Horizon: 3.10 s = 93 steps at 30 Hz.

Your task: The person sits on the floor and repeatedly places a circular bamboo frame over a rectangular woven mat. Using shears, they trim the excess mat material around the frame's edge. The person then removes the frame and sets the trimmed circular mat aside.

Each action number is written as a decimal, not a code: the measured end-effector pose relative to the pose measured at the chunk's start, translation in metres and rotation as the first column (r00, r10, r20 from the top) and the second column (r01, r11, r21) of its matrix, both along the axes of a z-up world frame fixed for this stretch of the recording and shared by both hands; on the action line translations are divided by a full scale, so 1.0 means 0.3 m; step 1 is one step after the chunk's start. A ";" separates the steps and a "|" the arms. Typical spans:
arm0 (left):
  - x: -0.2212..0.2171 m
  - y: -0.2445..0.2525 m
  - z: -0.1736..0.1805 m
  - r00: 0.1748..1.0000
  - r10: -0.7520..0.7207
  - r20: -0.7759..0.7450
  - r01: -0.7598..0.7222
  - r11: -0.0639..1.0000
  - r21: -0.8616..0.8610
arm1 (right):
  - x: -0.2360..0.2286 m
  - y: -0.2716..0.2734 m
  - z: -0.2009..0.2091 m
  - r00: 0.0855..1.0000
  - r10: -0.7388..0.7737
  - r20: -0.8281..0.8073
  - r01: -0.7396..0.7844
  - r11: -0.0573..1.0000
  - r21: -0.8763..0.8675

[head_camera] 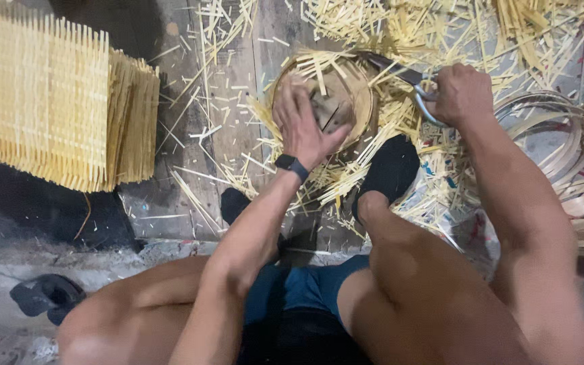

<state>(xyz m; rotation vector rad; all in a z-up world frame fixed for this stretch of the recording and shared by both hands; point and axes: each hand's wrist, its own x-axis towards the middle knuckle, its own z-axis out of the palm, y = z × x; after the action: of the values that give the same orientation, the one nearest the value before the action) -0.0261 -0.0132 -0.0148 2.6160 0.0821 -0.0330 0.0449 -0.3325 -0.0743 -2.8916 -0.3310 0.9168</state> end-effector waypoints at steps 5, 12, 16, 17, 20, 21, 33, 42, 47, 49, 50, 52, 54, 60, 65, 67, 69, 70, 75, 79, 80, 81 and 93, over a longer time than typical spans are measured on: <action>0.021 -0.027 0.006 0.970 -0.090 -0.224 0.062 0.990 -0.129 | -0.025 0.094 0.017 0.992 0.123 0.026 -0.118 0.983 -0.142; 0.066 0.034 0.091 0.944 -0.275 -0.184 0.265 0.961 -0.080 | -0.022 0.056 -0.090 0.997 -0.053 -0.049 0.051 0.998 -0.043; 0.083 0.035 0.098 0.915 -0.324 -0.239 0.310 0.946 -0.093 | -0.007 0.077 -0.050 0.923 0.300 0.240 -0.243 0.939 -0.243; 0.087 0.040 0.097 0.904 -0.352 -0.243 0.339 0.936 -0.093 | -0.004 0.114 -0.045 0.863 0.397 0.312 -0.299 0.900 -0.317; 0.095 0.058 0.095 0.894 -0.361 -0.267 0.357 0.932 -0.062 | 0.020 0.200 -0.032 0.930 0.239 0.278 -0.181 0.959 -0.218; 0.099 0.066 0.093 0.894 -0.355 -0.275 0.356 0.933 -0.047 | 0.026 0.191 -0.018 0.990 0.110 0.088 -0.094 0.981 -0.171; 0.048 -0.007 0.072 0.910 -0.218 -0.354 0.253 0.966 0.056 | 0.019 0.163 -0.070 0.989 0.104 0.108 -0.092 0.990 -0.109; 0.040 0.061 0.007 0.834 -0.457 -0.311 0.507 0.856 0.102 | 0.033 0.199 -0.011 0.943 0.264 0.203 -0.219 0.951 -0.220; 0.037 0.022 0.046 0.912 -0.318 -0.257 0.355 0.929 0.109 | 0.013 0.098 -0.030 0.969 0.220 0.109 -0.212 0.974 -0.086; 0.040 -0.042 0.058 0.941 -0.206 -0.268 0.207 0.978 -0.025 | 0.001 0.105 -0.040 0.969 0.232 0.082 -0.217 0.963 -0.163; 0.038 -0.073 0.058 0.961 -0.172 -0.217 0.178 0.984 0.011 | -0.003 0.110 -0.039 0.969 0.237 0.069 -0.220 0.954 -0.202; 0.033 -0.089 0.055 0.967 -0.182 -0.180 0.194 0.980 0.051 | -0.010 0.156 -0.049 0.893 0.305 0.330 -0.250 0.948 -0.198; 0.051 -0.077 0.052 0.936 -0.287 -0.202 0.305 0.950 0.065 | 0.005 0.170 -0.055 0.897 0.309 0.316 -0.256 0.946 -0.199; 0.060 0.001 0.073 0.859 -0.459 -0.229 0.463 0.886 -0.038 | 0.027 0.116 0.031 0.973 0.230 0.008 -0.226 0.964 -0.141; 0.073 0.015 0.075 0.790 -0.569 -0.228 0.572 0.818 -0.059 | 0.044 0.194 0.002 0.836 0.412 0.363 -0.351 0.909 -0.224; 0.078 0.020 0.073 0.778 -0.590 -0.217 0.591 0.804 -0.067 | 0.044 0.165 -0.048 0.899 0.361 0.248 -0.350 0.932 -0.089; 0.075 0.023 0.064 0.774 -0.597 -0.211 0.601 0.798 -0.051 | 0.046 0.099 -0.116 0.992 0.101 0.069 -0.106 0.992 0.063; 0.068 0.023 0.058 0.790 -0.570 -0.228 0.574 0.817 -0.056 | 0.050 0.059 -0.154 0.992 -0.112 0.053 0.102 0.982 0.161; 0.003 -0.039 -0.020 0.924 -0.197 -0.327 0.203 0.979 -0.015 | 0.101 -0.097 -0.310 0.583 -0.781 -0.222 0.807 0.527 0.265; 0.013 -0.062 -0.077 0.984 0.118 -0.136 -0.126 0.991 -0.053 | 0.036 -0.184 -0.293 0.706 -0.708 -0.025 0.707 0.706 -0.039; 0.030 -0.029 -0.075 0.983 0.099 -0.156 -0.096 0.995 0.028 | 0.008 -0.181 -0.277 0.755 -0.648 0.102 0.651 0.759 0.004; 0.050 0.010 -0.071 0.981 0.075 -0.177 -0.056 0.993 0.108 | -0.030 -0.165 -0.257 0.779 -0.583 0.231 0.592 0.805 0.035; 0.454 0.090 -0.176 0.697 -0.253 -0.671 0.034 0.946 -0.321 | -0.168 0.274 -0.076 0.723 -0.556 -0.410 0.676 0.449 0.584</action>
<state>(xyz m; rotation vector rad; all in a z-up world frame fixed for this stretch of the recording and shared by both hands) 0.1100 0.0137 -0.0674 2.1611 0.1243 -1.0396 -0.0056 -0.2504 -0.0972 -1.9245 0.3415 0.6543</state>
